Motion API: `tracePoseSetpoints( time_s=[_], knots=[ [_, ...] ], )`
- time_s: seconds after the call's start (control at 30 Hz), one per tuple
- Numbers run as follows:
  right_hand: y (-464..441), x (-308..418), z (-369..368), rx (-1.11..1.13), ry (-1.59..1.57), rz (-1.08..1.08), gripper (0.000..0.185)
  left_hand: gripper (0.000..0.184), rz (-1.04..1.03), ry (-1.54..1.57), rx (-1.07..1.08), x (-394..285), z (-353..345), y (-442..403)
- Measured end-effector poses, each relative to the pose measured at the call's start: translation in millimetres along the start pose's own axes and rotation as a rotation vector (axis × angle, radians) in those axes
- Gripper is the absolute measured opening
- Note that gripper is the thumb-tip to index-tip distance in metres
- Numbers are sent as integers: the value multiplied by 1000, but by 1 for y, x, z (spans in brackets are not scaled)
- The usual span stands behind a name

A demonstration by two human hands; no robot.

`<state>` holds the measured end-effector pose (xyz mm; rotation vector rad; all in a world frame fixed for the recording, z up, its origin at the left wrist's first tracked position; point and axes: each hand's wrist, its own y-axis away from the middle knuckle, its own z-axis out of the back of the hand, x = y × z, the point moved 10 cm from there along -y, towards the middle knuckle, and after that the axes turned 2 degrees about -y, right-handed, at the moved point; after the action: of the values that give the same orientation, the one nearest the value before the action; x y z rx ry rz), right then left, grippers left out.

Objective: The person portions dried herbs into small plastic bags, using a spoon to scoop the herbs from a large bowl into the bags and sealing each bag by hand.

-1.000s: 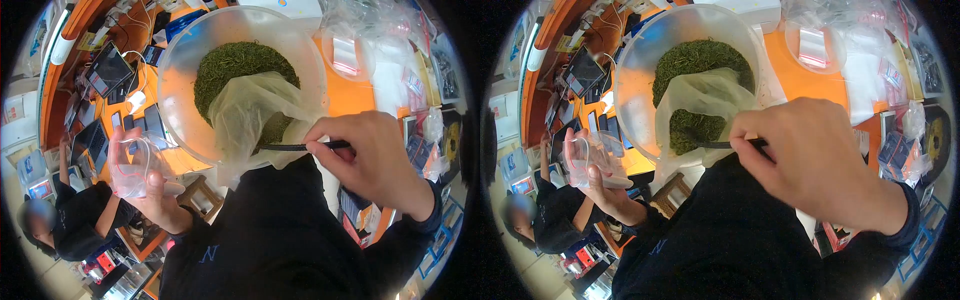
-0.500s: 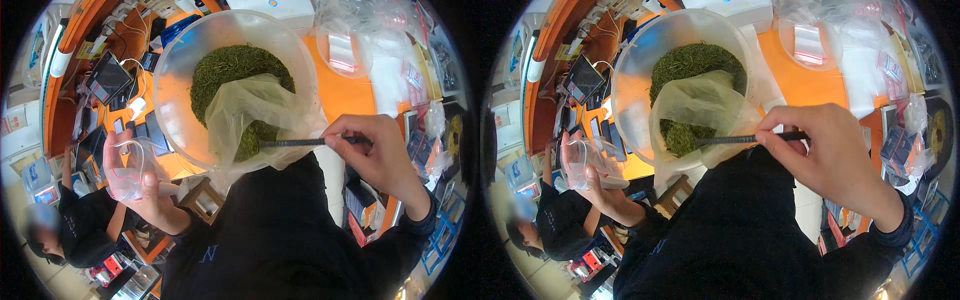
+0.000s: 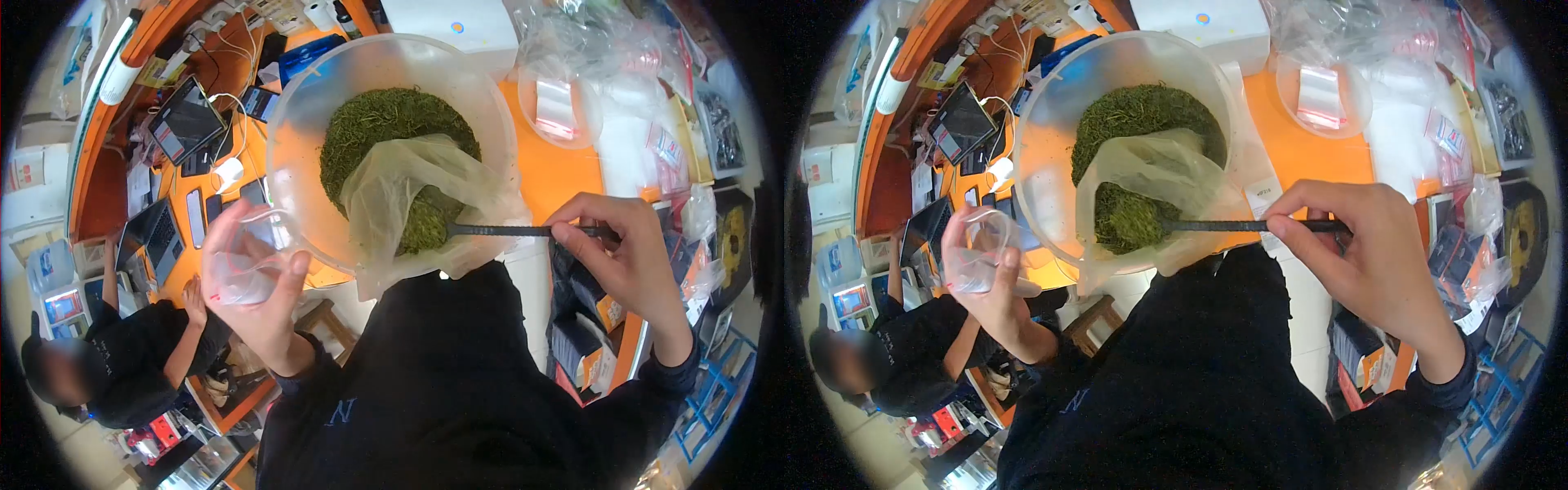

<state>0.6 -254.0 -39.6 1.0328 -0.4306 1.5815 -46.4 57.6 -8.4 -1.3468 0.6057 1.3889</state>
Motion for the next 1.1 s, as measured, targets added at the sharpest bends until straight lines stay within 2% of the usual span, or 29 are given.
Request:
tracePoseSetpoints(
  time_s=[0.1, 0.2, 0.33, 0.47, 0.6, 0.73, 0.9, 1.0, 1.03, 1.1],
  knots=[
    [5, 7, 14, 12, -10, -17, 9, 59, 88, 43, 43, 4, -10, -4],
    [11, 4, 28, -42, -229, -24, 10, 58, 8, -12, 150, -9, -27, -13],
    [19, 25, 48, 1, -195, -84, 9, 56, 8, 3, 213, -19, -40, -18],
    [21, 49, 66, -19, -189, 5, 12, 55, -79, 9, 219, -19, -46, -21],
    [9, 72, 68, -129, -156, 117, 11, 53, 49, 148, 284, -16, -59, -23],
    [-2, 84, 60, -146, -101, 160, 10, 54, -50, 105, 301, -22, -64, -30],
    [-1, 108, 56, -291, 103, 224, 7, 46, 36, 173, 295, -17, -64, -32],
    [20, 150, 42, -461, 564, 569, 10, 45, 43, 179, 330, -9, -67, -35],
    [29, 165, 33, -512, 787, 640, 16, 44, 40, 191, 349, -4, -71, -36],
    [41, 173, 14, -598, 1027, 763, 17, 39, 29, 201, 316, 4, -71, -37]
  ],
)
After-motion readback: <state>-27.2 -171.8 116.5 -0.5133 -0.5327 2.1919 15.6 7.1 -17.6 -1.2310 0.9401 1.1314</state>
